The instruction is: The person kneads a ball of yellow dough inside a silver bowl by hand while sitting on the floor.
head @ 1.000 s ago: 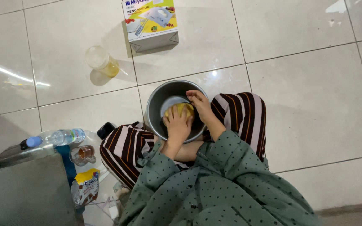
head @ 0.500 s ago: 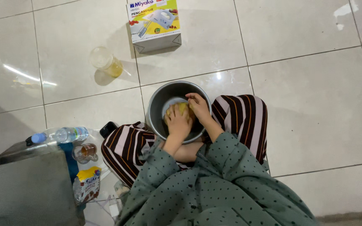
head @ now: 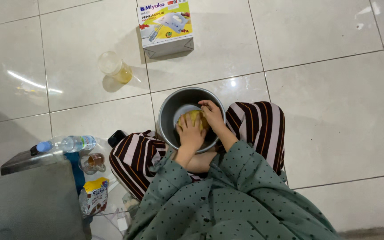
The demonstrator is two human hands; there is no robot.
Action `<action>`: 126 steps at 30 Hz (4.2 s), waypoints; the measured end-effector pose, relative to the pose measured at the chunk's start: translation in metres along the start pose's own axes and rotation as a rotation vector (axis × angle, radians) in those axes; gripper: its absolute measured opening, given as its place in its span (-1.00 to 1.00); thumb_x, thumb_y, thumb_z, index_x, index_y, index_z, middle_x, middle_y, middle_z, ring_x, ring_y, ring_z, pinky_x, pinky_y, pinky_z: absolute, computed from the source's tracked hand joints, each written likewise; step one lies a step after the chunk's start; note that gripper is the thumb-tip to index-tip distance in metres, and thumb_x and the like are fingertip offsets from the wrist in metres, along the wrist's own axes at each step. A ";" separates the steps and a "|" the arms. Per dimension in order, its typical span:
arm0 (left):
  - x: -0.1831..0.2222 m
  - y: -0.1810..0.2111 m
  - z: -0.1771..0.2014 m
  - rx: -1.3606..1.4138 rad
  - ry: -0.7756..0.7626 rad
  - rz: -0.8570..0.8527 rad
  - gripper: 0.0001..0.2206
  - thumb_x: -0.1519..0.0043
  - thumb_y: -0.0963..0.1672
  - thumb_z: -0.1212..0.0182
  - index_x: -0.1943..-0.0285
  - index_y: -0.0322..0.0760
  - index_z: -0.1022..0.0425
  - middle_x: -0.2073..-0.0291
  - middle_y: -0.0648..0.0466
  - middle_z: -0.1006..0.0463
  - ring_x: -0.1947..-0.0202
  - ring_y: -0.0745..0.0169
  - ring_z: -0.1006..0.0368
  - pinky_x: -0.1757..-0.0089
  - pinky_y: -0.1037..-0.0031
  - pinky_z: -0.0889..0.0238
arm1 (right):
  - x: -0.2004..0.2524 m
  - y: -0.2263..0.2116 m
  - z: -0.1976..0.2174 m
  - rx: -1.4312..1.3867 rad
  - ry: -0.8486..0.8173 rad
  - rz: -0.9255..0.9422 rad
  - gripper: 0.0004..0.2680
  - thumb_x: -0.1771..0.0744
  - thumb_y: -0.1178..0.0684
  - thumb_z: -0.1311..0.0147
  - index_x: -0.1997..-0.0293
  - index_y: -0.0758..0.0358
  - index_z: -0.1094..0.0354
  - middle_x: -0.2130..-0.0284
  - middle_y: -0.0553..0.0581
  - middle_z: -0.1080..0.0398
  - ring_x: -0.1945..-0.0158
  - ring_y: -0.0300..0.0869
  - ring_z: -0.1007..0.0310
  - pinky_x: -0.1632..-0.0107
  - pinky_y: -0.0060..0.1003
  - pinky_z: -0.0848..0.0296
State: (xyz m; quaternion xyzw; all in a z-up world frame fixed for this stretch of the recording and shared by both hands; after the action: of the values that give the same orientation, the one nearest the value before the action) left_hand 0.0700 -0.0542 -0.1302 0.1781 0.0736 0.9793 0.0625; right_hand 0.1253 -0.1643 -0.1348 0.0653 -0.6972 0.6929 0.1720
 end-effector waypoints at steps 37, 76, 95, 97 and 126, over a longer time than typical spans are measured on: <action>-0.013 -0.085 0.020 1.138 0.274 0.295 -0.60 -0.36 0.01 0.27 -0.29 -0.23 -0.16 -0.23 -0.28 -0.03 -0.29 -0.28 0.02 -0.22 0.03 0.20 | 0.027 0.019 -0.066 1.185 -0.372 0.373 -0.48 -0.09 -0.34 -0.18 -0.12 -0.22 -0.16 -0.05 -0.01 -0.08 -0.18 0.12 -0.01 0.03 0.26 -0.21; -0.020 -0.090 0.021 1.177 0.427 0.316 -0.57 -0.35 0.01 0.27 -0.27 -0.32 -0.19 -0.09 -0.39 -0.26 -0.19 -0.34 -0.14 -0.20 0.13 0.09 | -0.049 0.007 -0.095 1.123 -0.370 0.296 -0.63 -0.37 -0.28 0.47 -0.12 0.03 -0.19 0.04 0.15 -0.28 -0.10 0.12 -0.26 -0.04 0.08 -0.29; -0.012 -0.094 0.028 1.195 0.478 0.324 -0.59 -0.35 0.01 0.27 -0.25 -0.30 -0.21 -0.08 -0.42 -0.25 -0.19 -0.38 -0.11 -0.20 0.14 0.11 | -0.012 0.012 -0.091 1.301 -0.575 0.124 -0.54 -0.22 -0.48 0.17 -0.22 -0.35 -0.04 -0.24 0.07 0.05 -0.34 0.12 0.17 -0.11 0.37 -0.07; -0.011 -0.094 0.029 1.210 0.485 0.316 -0.58 -0.36 0.01 0.28 -0.26 -0.30 -0.21 -0.10 -0.43 -0.22 -0.21 -0.39 -0.09 -0.20 0.13 0.13 | 0.004 0.025 -0.084 1.371 -0.639 0.149 -0.44 -0.13 -0.52 0.03 -0.24 -0.49 0.03 -0.26 -0.03 0.11 -0.36 0.07 0.24 -0.08 0.42 -0.09; -0.003 -0.023 0.032 0.379 0.267 0.051 -0.61 -0.36 0.07 0.31 -0.27 -0.06 -0.19 -0.20 -0.02 -0.18 -0.28 0.00 -0.01 -0.11 -0.05 0.03 | 0.014 -0.013 -0.009 0.062 -0.381 -0.055 -0.68 -0.28 0.13 0.11 -0.18 0.11 -0.23 -0.11 0.29 -0.25 -0.25 0.09 -0.13 -0.25 -0.01 -0.10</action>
State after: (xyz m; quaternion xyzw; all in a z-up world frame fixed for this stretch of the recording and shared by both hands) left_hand 0.0868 -0.0278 -0.1055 0.0572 0.2592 0.9641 -0.0072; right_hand 0.1176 -0.1537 -0.1177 0.2198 -0.6934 0.6841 0.0537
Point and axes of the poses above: each hand's wrist, its own x-axis away from the middle knuckle, its own z-axis out of the back of the hand, y = z × x, the point moved 9 cm from there along -x, towards the middle knuckle
